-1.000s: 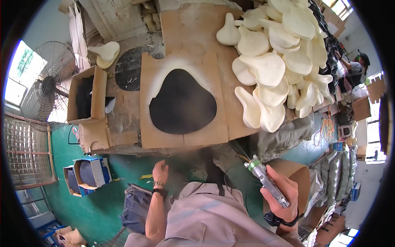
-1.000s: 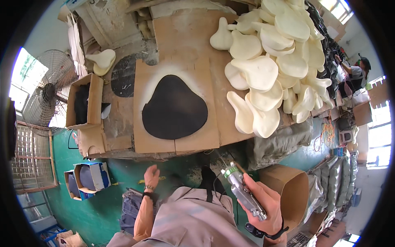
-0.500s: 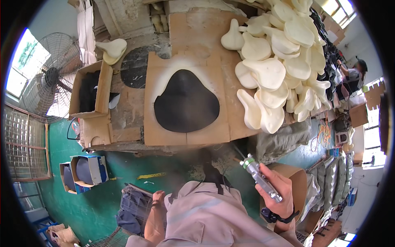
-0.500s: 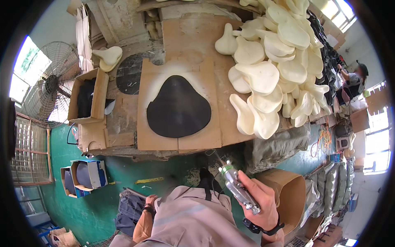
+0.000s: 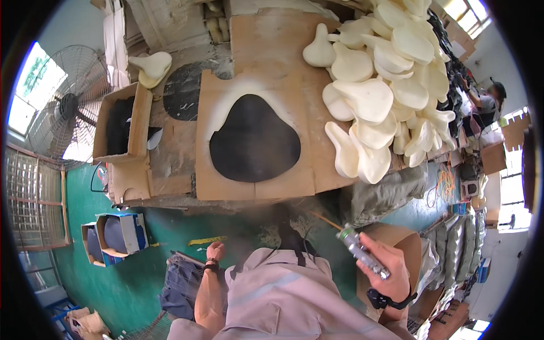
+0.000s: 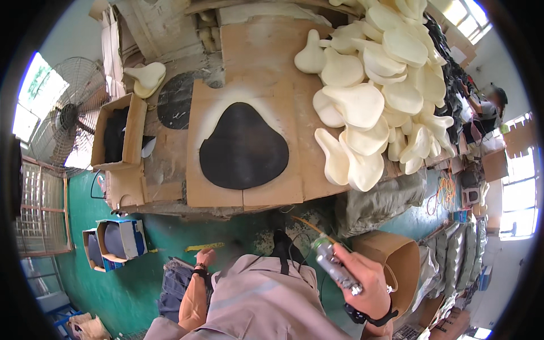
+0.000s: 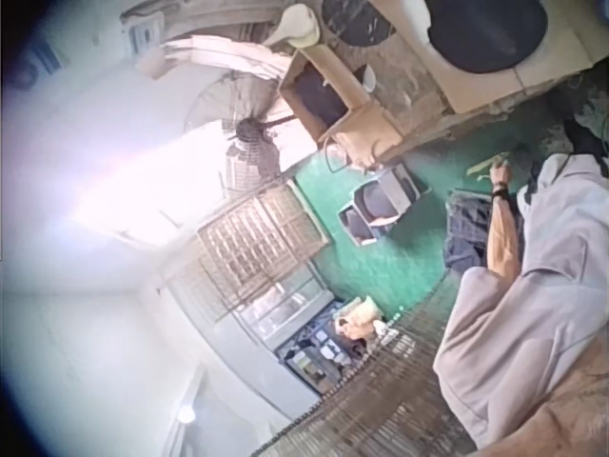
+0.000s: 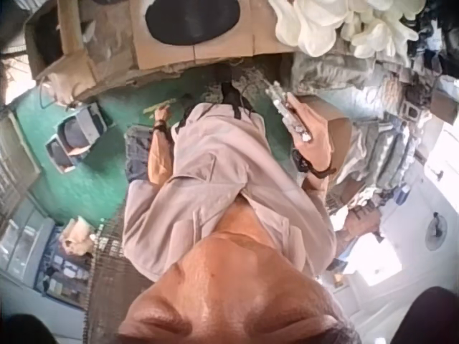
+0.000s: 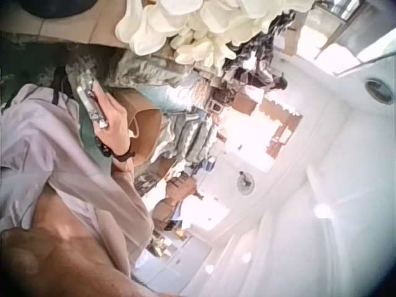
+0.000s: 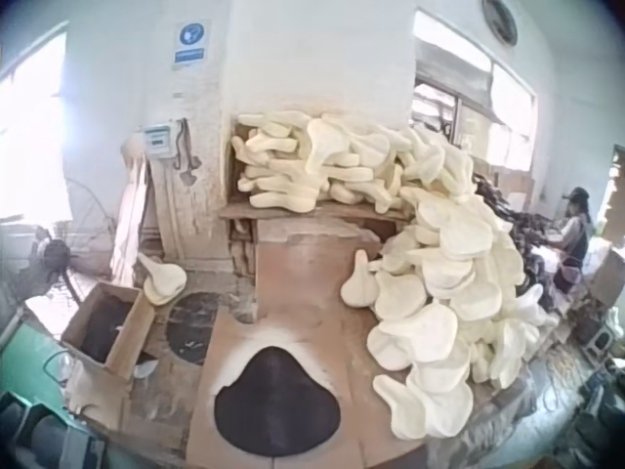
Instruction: The person repeatedly picks up dark, curved parts from a wire rack and sprays them with a handheld spray gun. After spraying, the person places the parts onto a cardboard surface next to a pile of white parts. The person continues this cycle of picking, spraying, and placing throughout the video.
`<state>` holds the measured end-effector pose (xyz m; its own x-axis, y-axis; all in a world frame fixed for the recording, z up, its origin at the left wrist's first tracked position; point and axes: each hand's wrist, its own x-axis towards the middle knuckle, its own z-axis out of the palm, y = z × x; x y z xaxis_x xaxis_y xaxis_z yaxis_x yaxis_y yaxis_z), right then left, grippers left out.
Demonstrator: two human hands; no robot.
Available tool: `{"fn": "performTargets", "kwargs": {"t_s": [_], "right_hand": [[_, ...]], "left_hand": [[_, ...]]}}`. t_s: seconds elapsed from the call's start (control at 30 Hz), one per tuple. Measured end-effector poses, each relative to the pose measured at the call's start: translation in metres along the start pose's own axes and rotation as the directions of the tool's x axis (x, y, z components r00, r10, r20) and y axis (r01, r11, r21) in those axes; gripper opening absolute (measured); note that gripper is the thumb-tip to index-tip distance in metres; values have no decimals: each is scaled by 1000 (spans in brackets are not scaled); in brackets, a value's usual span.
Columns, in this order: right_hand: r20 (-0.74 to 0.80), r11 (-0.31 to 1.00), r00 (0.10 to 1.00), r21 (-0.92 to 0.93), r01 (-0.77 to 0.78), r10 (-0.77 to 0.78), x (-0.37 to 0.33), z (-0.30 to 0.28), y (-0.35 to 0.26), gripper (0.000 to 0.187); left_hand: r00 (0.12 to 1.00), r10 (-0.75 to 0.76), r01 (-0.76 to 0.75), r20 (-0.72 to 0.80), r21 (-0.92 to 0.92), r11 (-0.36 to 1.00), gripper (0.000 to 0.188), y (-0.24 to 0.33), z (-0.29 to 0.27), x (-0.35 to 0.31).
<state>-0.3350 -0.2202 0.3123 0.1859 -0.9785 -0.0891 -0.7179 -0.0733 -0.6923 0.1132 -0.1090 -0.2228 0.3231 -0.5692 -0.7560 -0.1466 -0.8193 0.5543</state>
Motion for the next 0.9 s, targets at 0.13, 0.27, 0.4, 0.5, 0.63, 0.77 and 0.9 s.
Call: {"fn": "performTargets", "kwargs": {"t_s": [0.13,0.27,0.4,0.5,0.63,0.77,0.9], "right_hand": [[224,983,968,163,81,-117,10,9,0,75],[183,972,962,160,172,-200,37,18,-6,78],[34,980,981,61,188,-190,54,21,0,75],[-91,979,979,73,191,-184,64,23,5,66],[-160,991,981,57,124,-113,59,20,9,52],[-124,999,991,-16,49,-50,44,9,11,50],[-126,999,992,-27,19,-22,32,2,5,52]], "left_hand": [[999,-19,20,-30,50,999,44,-27,-3,9],[1000,19,-18,-7,149,989,46,-36,1,-2],[998,-61,62,-21,81,995,43,-25,2,-25],[998,-20,26,-66,98,995,41,-21,-1,-40],[994,-107,104,-20,-116,988,41,-9,-2,-52],[995,-85,88,-56,45,995,38,-2,-5,-47],[997,-73,73,-7,113,991,36,8,2,-38]]}}
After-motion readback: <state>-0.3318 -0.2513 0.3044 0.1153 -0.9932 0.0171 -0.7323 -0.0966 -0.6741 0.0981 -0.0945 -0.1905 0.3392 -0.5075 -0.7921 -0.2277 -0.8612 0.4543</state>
